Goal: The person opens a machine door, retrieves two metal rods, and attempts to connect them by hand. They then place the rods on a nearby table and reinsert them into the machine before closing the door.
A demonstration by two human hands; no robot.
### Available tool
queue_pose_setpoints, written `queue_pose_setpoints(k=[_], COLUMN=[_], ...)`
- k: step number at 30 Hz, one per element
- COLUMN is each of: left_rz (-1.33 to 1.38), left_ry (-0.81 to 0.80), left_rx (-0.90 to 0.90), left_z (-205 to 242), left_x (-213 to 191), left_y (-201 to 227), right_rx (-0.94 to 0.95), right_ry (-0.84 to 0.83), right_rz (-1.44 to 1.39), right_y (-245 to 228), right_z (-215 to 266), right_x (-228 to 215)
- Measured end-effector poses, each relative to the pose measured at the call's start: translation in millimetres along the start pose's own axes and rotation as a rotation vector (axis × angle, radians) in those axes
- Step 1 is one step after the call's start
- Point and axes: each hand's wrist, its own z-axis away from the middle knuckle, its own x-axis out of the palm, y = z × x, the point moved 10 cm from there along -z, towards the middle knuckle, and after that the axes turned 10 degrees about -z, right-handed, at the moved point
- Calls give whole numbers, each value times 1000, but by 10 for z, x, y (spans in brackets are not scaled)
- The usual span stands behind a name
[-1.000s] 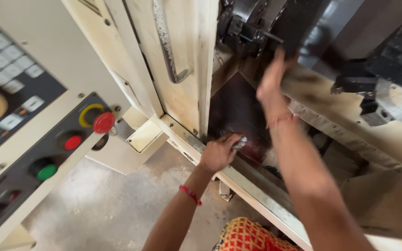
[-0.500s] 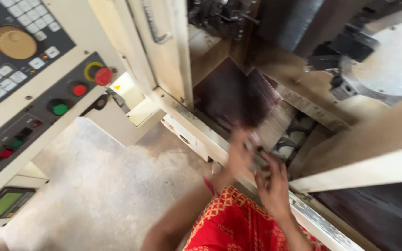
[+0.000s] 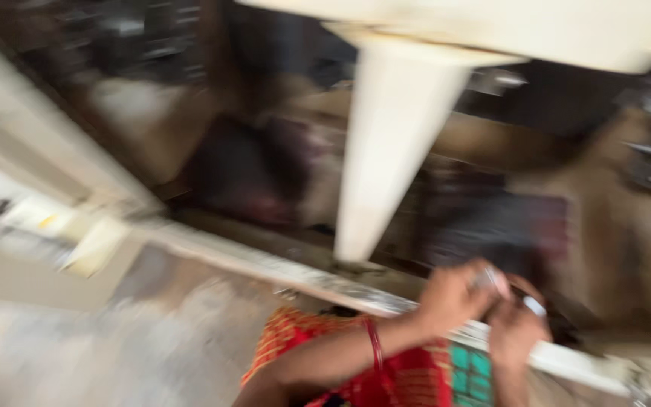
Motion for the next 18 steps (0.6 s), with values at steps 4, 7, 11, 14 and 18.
queue_pose_setpoints(k=[4, 7, 11, 14, 18], left_rz=[145, 210, 587, 795, 983], left_ry=[-61, 232, 236, 146, 121], left_rx=[-311, -127, -530, -721, -779], left_z=[-828, -1601, -2434, -2832, -2961], left_x=[939, 1355, 2431, 3100, 3159], left_y=[-580, -763, -1492, -1636, -1618], right_rx=[72, 146, 201, 437, 340], right_ry=[-20, -48, -143, -203, -141], right_rz=[144, 25, -24, -8, -62], right_y=[411, 530, 390, 442, 288], right_z=[-105, -15, -115, -145, -208], right_x=[83, 118, 167, 178, 111])
